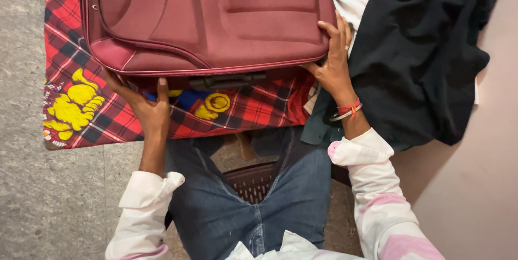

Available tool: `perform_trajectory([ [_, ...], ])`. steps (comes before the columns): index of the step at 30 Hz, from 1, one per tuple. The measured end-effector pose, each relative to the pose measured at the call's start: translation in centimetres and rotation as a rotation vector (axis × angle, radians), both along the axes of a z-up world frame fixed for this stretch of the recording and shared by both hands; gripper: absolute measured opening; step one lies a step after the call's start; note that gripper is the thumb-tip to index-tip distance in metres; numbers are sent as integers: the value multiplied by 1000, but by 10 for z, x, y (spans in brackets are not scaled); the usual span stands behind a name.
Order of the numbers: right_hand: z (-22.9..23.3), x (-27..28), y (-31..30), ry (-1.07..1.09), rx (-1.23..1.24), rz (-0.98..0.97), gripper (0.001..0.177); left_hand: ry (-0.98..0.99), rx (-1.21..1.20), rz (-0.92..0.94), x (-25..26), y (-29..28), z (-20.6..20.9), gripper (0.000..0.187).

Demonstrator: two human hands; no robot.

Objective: The person opens a maroon suitcase resting on their lap, then picks up a black shirt from a pile of clothes. They button the shirt, fold it neatly by hand, and place the folded shirt into the suitcase.

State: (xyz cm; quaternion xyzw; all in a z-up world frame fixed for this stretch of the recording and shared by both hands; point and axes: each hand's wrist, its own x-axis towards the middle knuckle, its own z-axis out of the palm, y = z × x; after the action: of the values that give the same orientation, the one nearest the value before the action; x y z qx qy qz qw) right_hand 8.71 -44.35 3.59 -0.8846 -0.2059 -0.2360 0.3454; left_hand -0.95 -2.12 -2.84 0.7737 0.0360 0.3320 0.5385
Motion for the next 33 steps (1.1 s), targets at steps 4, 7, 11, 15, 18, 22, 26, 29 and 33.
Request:
perform_trajectory([
  [4,-1,1,0,1,-7,-6,94,-20,-30,2,0,-4,10,103],
  [7,-2,0,0,-8,-8,-8,95,-41,38,42,-2,-3,22,104],
  [11,-1,1,0,-10,-9,-10,96,-32,304,144,-5,4,35,95],
  [15,-2,1,-1,-14,-5,-1,96,-34,334,138,-3,5,36,86],
  [18,-4,2,-1,-16,-20,-9,97,-32,330,134,-2,7,35,84],
  [22,-5,3,-2,-20,-28,-12,98,-37,323,129,-1,7,33,83],
  [26,-5,2,-2,-12,-23,-6,98,-32,311,128,-2,7,31,84],
  [29,-4,1,-1,2,-17,-4,99,-16,272,109,-2,6,30,84],
  [33,-1,1,0,15,-17,-11,100,-14,246,92,-2,5,31,84],
])
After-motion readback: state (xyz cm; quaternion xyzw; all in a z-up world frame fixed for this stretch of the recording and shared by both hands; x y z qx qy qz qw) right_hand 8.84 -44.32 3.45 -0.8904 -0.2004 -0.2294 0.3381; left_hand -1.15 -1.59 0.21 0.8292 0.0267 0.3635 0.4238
